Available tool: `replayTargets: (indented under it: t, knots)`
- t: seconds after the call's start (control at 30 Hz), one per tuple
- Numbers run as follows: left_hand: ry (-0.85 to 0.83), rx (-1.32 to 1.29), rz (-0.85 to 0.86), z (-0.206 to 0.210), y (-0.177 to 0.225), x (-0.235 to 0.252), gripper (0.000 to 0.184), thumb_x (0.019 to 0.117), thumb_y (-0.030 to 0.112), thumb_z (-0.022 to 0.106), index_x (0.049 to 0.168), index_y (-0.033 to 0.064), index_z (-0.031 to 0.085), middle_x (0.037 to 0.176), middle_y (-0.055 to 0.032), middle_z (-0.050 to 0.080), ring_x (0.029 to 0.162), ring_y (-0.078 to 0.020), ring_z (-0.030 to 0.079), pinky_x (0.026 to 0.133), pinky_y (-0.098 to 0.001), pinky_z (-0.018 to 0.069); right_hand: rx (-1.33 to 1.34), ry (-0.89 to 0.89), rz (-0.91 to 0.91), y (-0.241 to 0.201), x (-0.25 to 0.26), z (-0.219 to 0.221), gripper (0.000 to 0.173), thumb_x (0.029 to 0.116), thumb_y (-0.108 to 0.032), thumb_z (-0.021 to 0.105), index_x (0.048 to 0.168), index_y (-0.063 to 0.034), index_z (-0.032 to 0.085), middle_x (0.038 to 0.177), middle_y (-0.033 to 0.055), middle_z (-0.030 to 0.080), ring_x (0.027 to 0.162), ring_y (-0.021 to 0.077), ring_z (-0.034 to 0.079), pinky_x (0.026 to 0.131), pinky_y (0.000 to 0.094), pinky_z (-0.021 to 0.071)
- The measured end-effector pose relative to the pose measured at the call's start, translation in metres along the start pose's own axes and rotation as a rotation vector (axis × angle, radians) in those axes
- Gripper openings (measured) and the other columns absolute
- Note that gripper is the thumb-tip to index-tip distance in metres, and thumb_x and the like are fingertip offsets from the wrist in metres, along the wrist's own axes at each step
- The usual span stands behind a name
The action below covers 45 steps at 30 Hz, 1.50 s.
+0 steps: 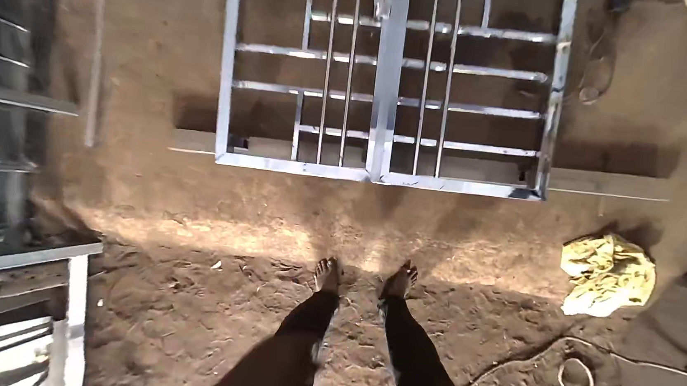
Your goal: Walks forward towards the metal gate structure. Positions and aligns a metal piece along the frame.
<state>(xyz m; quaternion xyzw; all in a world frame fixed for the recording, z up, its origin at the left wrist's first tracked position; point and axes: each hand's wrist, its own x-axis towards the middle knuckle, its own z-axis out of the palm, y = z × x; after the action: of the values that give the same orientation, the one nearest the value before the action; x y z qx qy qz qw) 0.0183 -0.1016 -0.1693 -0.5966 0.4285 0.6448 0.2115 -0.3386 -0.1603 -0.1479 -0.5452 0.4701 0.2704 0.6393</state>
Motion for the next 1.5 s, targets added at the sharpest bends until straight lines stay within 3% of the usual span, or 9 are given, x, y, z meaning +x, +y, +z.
replayTargets:
  t: [0.1,0.2,0.37,0.5,0.73,0.9,1.03,1.27,1.5]
  knots:
    - [0.189,0.088,-0.019,-0.059,-0.004,0.122,0.059,0.1012,0.057,0.049,0.136,0.0109,0.062,0.131,-0.0170,0.065,0.124,-0.0373,0.061,0.104,-0.0611,0.0477,-0.161,0.355,0.117,-0.010,0.115,-0.018,0.049,0.0889,-0.053,0.069,0.123,-0.0179,0.067,0.105,0.0014,0.074,0.097,0.0196,0.073,0.085,0.0500,0.0604]
    - [0.452,0.084,0.133,-0.108,-0.005,0.227,0.057,0.1017,0.053,0.053,0.139,0.0115,0.060,0.141,-0.0130,0.059,0.132,-0.0331,0.056,0.108,-0.0560,0.0463,-0.177,0.521,-0.028,-0.025,0.236,-0.058,0.049,0.0931,-0.054,0.067,0.122,-0.0145,0.070,0.116,0.0085,0.073,0.108,0.0264,0.070,0.094,0.0521,0.0573]
    - [0.911,0.327,0.363,-0.172,-0.021,0.391,0.099,0.0873,0.077,0.056,0.159,0.0118,0.036,0.169,-0.0132,0.025,0.156,-0.0364,0.020,0.123,-0.0603,0.0233,-0.469,0.903,-0.304,-0.053,0.433,-0.145,0.067,0.0949,-0.047,0.068,0.142,-0.0011,0.057,0.149,0.0259,0.052,0.145,0.0468,0.041,0.119,0.0614,0.0339]
    - [1.098,0.503,0.441,-0.189,-0.035,0.448,0.116,0.0814,0.088,0.045,0.164,0.0101,0.022,0.173,-0.0084,0.011,0.159,-0.0254,0.011,0.127,-0.0567,0.0143,-0.535,1.180,-0.354,-0.052,0.525,-0.195,0.064,0.1045,-0.050,0.045,0.153,-0.0090,0.047,0.164,0.0159,0.038,0.154,0.0451,0.024,0.120,0.0671,0.0252]
    - [1.360,0.636,0.488,-0.179,-0.046,0.475,0.093,0.0904,0.077,0.042,0.164,0.0207,0.028,0.172,0.0028,0.019,0.158,-0.0238,0.017,0.124,-0.0628,0.0178,-0.631,1.264,-0.249,-0.050,0.541,-0.190,0.056,0.1068,-0.044,0.039,0.158,-0.0226,0.042,0.166,0.0021,0.037,0.155,0.0364,0.027,0.117,0.0632,0.0336]
    - [1.325,0.603,0.611,-0.185,-0.048,0.477,0.064,0.0986,0.065,0.043,0.159,0.0477,0.031,0.170,0.0129,0.021,0.158,-0.0303,0.019,0.119,-0.0722,0.0210,-0.554,1.297,-0.315,-0.041,0.553,-0.199,0.063,0.1044,-0.060,0.033,0.155,-0.0261,0.047,0.163,0.0005,0.042,0.155,0.0336,0.028,0.122,0.0601,0.0291]
    - [1.400,0.647,0.645,-0.188,-0.053,0.484,0.064,0.0987,0.072,0.036,0.158,0.0471,0.033,0.170,0.0145,0.023,0.155,-0.0286,0.026,0.116,-0.0682,0.0306,-0.519,1.332,-0.364,-0.032,0.569,-0.206,0.075,0.0981,-0.075,0.031,0.155,-0.0275,0.047,0.162,0.0004,0.044,0.153,0.0345,0.031,0.119,0.0637,0.0329]
    - [1.390,0.615,0.665,-0.190,-0.054,0.487,0.064,0.0993,0.072,0.039,0.156,0.0424,0.041,0.167,0.0135,0.031,0.149,-0.0267,0.040,0.112,-0.0645,0.0384,-0.616,1.151,-0.350,-0.034,0.555,-0.204,0.118,0.0650,-0.101,0.048,0.160,-0.0326,0.036,0.168,0.0090,0.032,0.154,0.0491,0.017,0.114,0.0754,0.0293]
    - [1.373,0.598,0.692,-0.197,-0.053,0.502,0.065,0.0992,0.072,0.037,0.155,0.0386,0.044,0.167,0.0078,0.033,0.148,-0.0269,0.041,0.114,-0.0611,0.0362,-0.653,1.119,-0.265,-0.030,0.577,-0.224,0.116,0.0626,-0.103,0.046,0.155,-0.0320,0.044,0.166,0.0079,0.036,0.154,0.0497,0.018,0.115,0.0759,0.0270]
